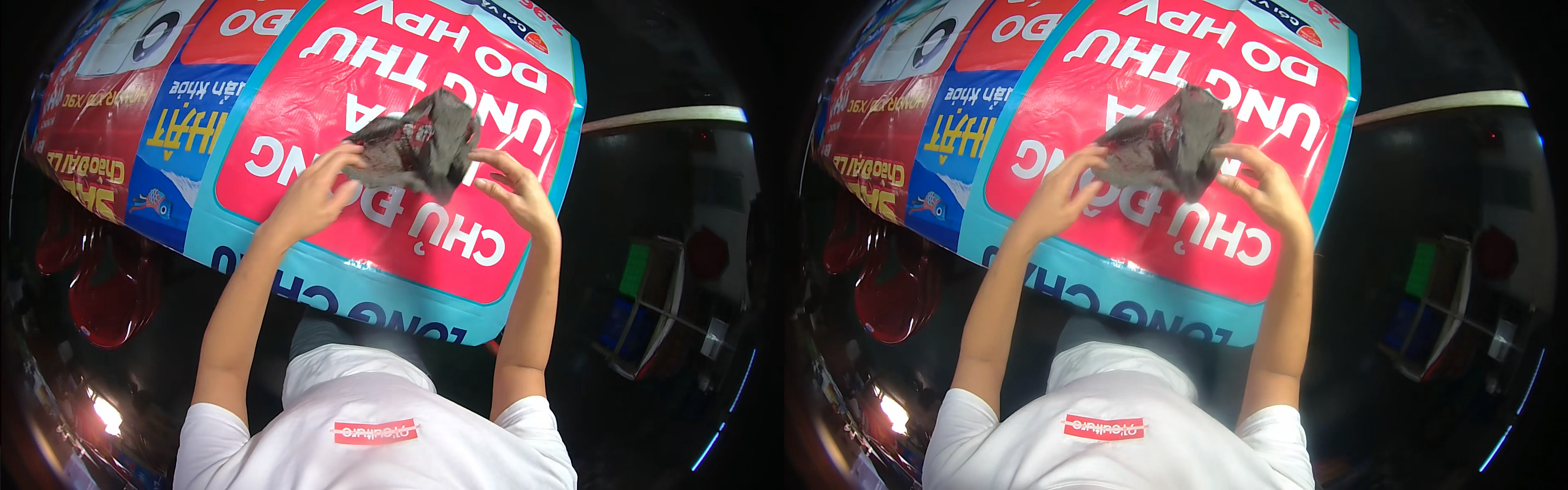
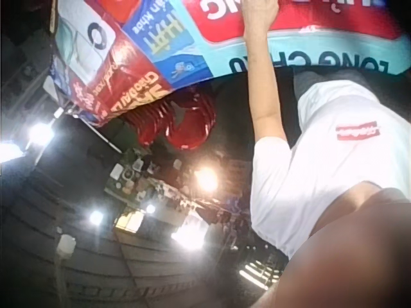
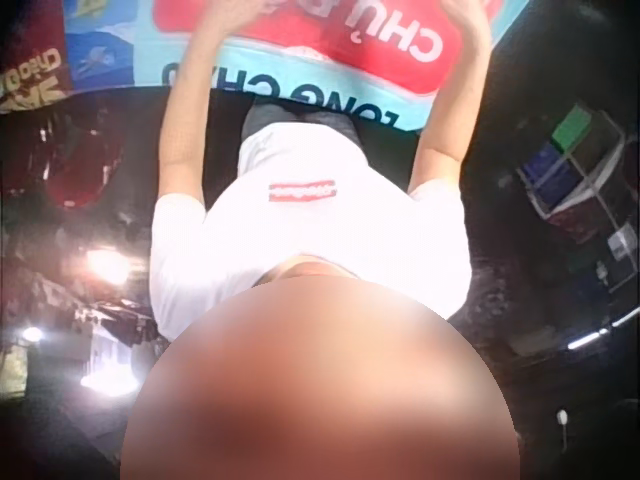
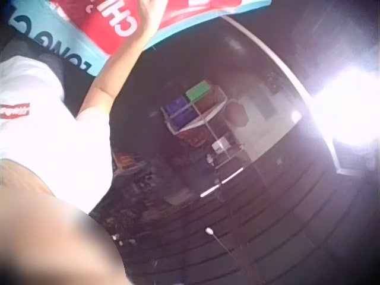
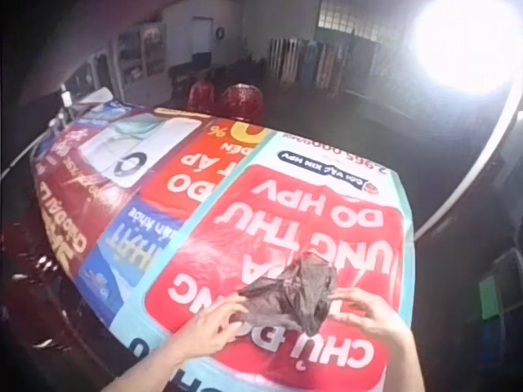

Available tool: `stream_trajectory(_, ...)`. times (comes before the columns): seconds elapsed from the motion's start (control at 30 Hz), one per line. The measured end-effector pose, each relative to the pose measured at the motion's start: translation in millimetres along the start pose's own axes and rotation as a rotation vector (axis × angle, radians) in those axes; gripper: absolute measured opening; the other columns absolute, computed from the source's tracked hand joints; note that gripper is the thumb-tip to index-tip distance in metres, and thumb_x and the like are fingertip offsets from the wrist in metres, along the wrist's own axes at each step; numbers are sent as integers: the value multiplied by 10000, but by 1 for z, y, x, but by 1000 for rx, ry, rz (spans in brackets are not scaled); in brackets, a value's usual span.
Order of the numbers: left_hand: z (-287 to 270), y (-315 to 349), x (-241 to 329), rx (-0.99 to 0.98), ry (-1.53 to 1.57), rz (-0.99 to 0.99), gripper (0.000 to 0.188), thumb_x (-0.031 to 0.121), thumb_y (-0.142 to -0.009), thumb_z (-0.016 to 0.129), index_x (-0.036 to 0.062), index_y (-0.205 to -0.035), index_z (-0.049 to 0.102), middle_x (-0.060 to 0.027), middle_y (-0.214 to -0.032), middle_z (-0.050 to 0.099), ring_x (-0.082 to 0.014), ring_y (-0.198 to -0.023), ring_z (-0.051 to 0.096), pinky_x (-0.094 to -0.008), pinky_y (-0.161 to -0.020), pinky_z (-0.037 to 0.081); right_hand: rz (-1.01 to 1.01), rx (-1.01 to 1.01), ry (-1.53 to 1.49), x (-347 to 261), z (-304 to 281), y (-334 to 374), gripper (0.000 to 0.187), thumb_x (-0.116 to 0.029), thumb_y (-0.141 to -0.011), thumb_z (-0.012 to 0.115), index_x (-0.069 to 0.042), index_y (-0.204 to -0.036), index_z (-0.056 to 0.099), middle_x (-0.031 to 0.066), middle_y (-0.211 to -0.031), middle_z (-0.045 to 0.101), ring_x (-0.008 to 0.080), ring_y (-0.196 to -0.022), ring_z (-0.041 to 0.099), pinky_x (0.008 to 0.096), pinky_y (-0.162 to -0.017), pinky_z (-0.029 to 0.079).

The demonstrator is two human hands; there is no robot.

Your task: The person picks up a power adapter and cord, places them on a table, then walks to a large colorful banner and wipes its surface with a cloth. The person continues wiping different sections of the banner.

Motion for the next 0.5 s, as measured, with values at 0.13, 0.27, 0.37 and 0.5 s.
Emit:
stream_trajectory(0.13,-15,84,-104,392,-401,-324,334,128,-939,546,45,-1262,528,-149,-1345,513,-348,-1325,423,-478,-1080,342,61,253,7,69,55,-53,641,-343,-886,661,-164,-1450,414,171,-1529,317,328,-1427,284,465,-1148,277)
stream_trajectory(0.27,-15,160,-169,448,-835,-647,450,239,-997,440,112,-1427,391,-105,-1519,335,-341,-1447,220,-646,-1108,158,-242,196,528,72,180,-83,705,-350,-760,756,-179,-1387,482,203,-1492,341,407,-1372,328,538,-1096,297)
stream_trajectory(0.37,-9,181,-190,399,-917,-708,496,295,-1014,380,141,-1483,326,-83,-1567,265,-321,-1472,160,-660,-1113,104,-792,-268,323,38,272,-49,552,-204,-800,674,-219,-1334,534,54,-1452,437,273,-1319,445,467,-1115,345)
stream_trajectory(0.5,-7,185,-195,399,-903,-744,498,288,-1016,352,140,-1491,325,-80,-1570,270,-308,-1478,153,-613,-1142,65,-994,-308,428,40,255,-129,469,-112,-870,554,-223,-1326,541,48,-1414,490,245,-1345,432,471,-1129,341)
Point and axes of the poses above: each hand's wrist, its own y-axis away from the middle knuckle, its own z-axis out of the palm, x = y × z, the point moved 4 cm from there along -y, towards the middle knuckle
